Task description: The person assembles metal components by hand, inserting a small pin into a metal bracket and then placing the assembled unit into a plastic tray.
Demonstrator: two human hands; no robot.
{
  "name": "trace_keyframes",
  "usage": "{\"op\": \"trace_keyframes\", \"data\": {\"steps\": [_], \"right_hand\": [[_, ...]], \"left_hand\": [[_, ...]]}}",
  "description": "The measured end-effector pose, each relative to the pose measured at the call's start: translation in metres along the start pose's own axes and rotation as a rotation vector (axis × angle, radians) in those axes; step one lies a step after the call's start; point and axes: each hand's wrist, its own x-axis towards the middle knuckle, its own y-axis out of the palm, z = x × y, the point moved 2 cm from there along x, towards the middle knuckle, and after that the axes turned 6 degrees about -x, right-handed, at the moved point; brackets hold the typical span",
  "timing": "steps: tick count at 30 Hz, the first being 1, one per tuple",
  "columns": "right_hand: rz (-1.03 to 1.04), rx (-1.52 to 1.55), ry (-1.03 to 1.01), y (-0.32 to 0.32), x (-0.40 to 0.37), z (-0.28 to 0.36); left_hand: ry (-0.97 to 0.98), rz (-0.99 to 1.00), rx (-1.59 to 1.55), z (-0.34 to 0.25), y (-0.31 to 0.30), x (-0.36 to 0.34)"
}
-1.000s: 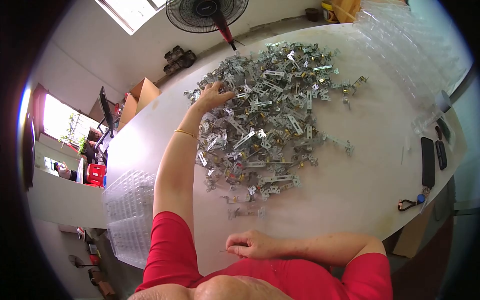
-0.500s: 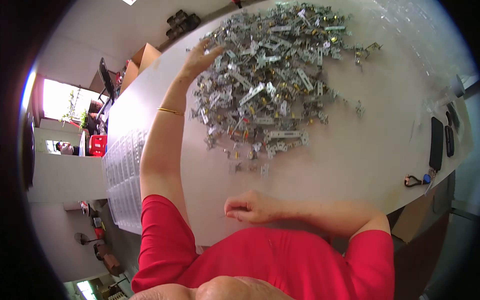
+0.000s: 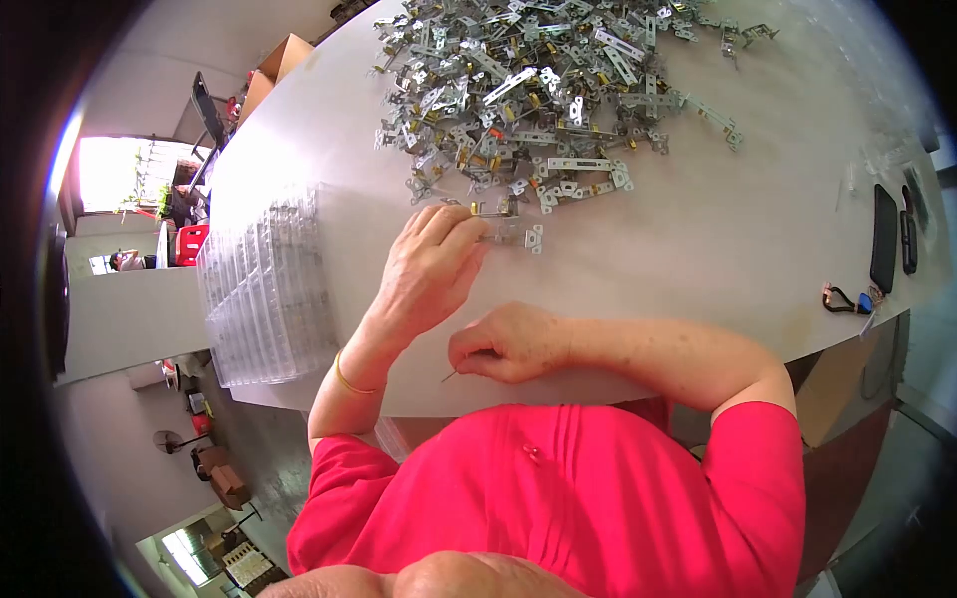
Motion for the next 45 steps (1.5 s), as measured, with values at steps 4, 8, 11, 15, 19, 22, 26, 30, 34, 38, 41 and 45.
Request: {"op": "trace_keyframes", "data": {"steps": [4,8,11,15,19,22,26,30,34,38,41,45], "right_hand": [[-0.024,0.034,-0.028,0.000,0.001,0.002],[-0.041,0.028,-0.033,0.003,0.000,-0.002],[-0.036,0.048,-0.045,0.003,0.001,-0.002],[-0.009,0.018,-0.040,0.004,0.001,-0.004],[0.015,-0.003,-0.026,0.002,0.000,-0.003],[-0.025,0.033,-0.113,0.002,0.001,-0.004],[0.036,0.094,0.006,-0.001,-0.001,0.000],[-0.018,0.225,0.168,-0.015,-0.003,0.011],[-0.269,0.250,0.205,-0.032,-0.004,0.004],[-0.390,0.343,0.240,-0.051,0.003,-0.009],[-0.331,0.275,0.282,-0.057,0.006,-0.014],[-0.368,0.267,0.289,-0.059,0.012,-0.011]], "left_hand": [[-0.077,0.081,0.227,0.013,0.024,-0.009],[-0.114,0.126,0.167,0.016,0.031,-0.014],[-0.163,0.151,0.029,0.016,0.030,-0.022],[-0.293,0.141,-0.068,0.017,0.021,-0.035],[-0.405,0.122,-0.070,0.017,-0.003,-0.050],[-0.387,0.049,0.095,0.010,-0.009,-0.057],[-0.330,-0.013,0.069,0.010,0.000,-0.052],[-0.339,0.062,0.042,0.022,0.016,-0.057],[-0.365,-0.094,-0.104,0.035,0.010,-0.060],[-0.615,-0.248,-0.421,0.048,0.002,-0.062],[-0.747,-0.346,-0.965,0.059,0.008,-0.061],[-0.824,-0.226,-1.022,0.054,0.001,-0.054]]}}
